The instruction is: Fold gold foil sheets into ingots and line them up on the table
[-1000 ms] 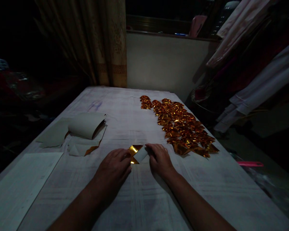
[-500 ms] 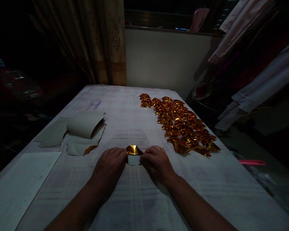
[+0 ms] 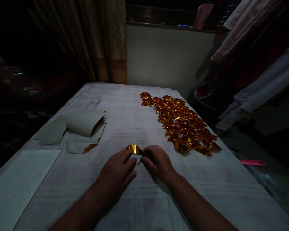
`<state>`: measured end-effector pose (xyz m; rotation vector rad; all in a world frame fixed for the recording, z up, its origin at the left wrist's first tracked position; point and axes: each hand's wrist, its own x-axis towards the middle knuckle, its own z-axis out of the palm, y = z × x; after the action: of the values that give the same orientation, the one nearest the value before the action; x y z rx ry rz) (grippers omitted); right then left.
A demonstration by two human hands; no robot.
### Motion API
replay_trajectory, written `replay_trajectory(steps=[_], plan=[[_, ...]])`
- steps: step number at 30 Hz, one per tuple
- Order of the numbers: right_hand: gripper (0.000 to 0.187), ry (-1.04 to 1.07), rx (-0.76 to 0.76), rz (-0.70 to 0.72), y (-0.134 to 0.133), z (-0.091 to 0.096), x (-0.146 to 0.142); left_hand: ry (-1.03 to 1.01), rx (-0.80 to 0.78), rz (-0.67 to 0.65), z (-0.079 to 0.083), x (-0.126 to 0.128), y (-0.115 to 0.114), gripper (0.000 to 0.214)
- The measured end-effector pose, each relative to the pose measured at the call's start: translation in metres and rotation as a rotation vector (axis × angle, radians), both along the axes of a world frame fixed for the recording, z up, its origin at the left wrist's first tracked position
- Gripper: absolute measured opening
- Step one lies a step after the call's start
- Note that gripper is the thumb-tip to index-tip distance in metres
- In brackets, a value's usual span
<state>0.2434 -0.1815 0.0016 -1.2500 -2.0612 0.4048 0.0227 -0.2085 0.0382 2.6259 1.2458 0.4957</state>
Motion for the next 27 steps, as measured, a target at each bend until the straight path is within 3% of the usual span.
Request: replay_trajectory(steps=[7,16,21,27], plan=[[0.019,-0.041,-0.031,-0.068,0.002,-0.002,-0.004,0.092,0.022,-0.011,-0.005,0.001,-0.002,0.063],[0.012,-0.001,-0.039,-0.069,0.002,-0.002,-0.004,0.180,0.045,-0.027,-0.008,-0.001,-0.001,0.061],[0.017,0.076,-0.010,-0.025,0.004,-0.004,0.002,0.164,0.070,-0.005,-0.012,0.001,-0.001,0.057],[0.021,-0.017,0.026,0.059,0.001,0.001,0.002,0.192,0.080,-0.023,-0.013,-0.001,-0.001,0.055]])
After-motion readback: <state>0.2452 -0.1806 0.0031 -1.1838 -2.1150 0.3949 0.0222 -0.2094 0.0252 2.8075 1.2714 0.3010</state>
